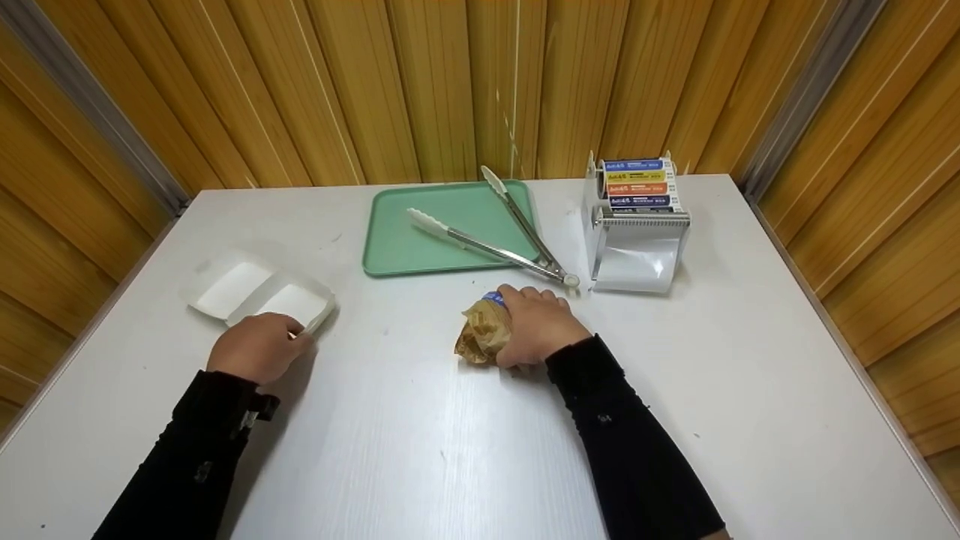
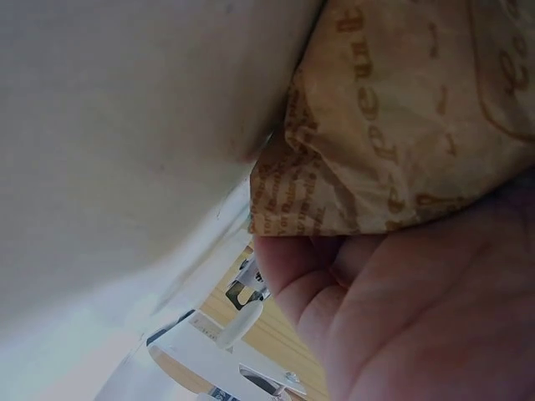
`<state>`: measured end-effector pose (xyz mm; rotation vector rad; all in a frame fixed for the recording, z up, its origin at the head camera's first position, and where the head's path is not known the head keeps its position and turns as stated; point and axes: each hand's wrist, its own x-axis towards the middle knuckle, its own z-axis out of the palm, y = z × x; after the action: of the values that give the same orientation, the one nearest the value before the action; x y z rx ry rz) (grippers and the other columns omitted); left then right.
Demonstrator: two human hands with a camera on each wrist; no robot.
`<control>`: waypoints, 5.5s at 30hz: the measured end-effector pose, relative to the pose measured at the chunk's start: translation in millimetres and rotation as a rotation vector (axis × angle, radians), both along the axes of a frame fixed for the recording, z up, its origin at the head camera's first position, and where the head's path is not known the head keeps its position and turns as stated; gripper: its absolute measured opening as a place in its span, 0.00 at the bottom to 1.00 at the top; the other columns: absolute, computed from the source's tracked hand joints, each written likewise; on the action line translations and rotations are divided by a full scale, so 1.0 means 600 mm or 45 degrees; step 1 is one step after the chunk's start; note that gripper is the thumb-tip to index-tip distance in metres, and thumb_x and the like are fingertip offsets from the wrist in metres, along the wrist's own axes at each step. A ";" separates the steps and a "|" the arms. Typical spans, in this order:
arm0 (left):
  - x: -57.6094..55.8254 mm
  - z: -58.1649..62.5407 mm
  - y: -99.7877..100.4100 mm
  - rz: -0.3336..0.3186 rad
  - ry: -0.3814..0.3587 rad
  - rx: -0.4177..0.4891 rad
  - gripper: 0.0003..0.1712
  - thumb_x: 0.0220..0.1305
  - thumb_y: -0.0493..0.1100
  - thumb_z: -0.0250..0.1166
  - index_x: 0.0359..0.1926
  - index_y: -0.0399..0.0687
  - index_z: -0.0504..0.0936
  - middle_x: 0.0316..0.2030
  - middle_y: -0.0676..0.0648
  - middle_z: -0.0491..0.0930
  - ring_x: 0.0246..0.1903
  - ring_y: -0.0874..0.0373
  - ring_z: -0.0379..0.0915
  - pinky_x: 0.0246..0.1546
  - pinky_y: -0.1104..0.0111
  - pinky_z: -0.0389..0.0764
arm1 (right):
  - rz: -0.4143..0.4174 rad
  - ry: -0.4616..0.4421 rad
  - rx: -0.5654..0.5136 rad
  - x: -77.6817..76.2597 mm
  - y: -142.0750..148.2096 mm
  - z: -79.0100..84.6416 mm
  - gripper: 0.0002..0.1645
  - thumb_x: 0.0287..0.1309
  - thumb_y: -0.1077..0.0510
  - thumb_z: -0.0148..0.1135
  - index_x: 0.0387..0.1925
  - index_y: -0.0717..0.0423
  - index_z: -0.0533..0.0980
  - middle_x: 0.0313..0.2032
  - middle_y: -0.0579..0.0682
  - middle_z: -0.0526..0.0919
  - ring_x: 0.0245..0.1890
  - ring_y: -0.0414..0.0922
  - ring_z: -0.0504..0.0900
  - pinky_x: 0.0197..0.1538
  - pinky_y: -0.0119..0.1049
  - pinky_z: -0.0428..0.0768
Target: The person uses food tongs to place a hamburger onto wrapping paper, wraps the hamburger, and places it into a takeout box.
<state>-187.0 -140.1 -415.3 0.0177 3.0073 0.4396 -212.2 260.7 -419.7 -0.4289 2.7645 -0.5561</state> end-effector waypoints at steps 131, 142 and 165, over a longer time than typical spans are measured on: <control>0.042 -0.019 0.172 -0.515 0.132 0.674 0.47 0.64 0.41 0.76 0.80 0.54 0.63 0.71 0.44 0.72 0.60 0.50 0.79 0.59 0.58 0.83 | 0.195 0.539 0.057 0.050 -0.118 0.042 0.72 0.31 0.25 0.85 0.74 0.55 0.66 0.53 0.57 0.77 0.57 0.57 0.73 0.66 0.57 0.69; 0.041 -0.019 0.173 -0.493 0.031 0.701 0.46 0.66 0.40 0.75 0.79 0.44 0.63 0.74 0.42 0.68 0.70 0.50 0.71 0.67 0.60 0.79 | 0.322 0.507 0.137 0.047 -0.141 0.037 0.67 0.36 0.33 0.85 0.73 0.58 0.66 0.54 0.58 0.78 0.55 0.57 0.75 0.62 0.56 0.72; 0.050 -0.018 0.171 -0.585 -0.107 0.416 0.53 0.69 0.61 0.70 0.84 0.49 0.54 0.70 0.38 0.76 0.70 0.46 0.73 0.70 0.52 0.75 | 0.361 0.281 0.105 0.032 -0.134 0.009 0.62 0.35 0.45 0.85 0.72 0.54 0.65 0.55 0.56 0.76 0.56 0.55 0.73 0.66 0.55 0.71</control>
<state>-157.1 -37.5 -426.3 0.6763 2.6907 0.8362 -192.7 180.4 -414.0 -0.8933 2.8459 -0.3422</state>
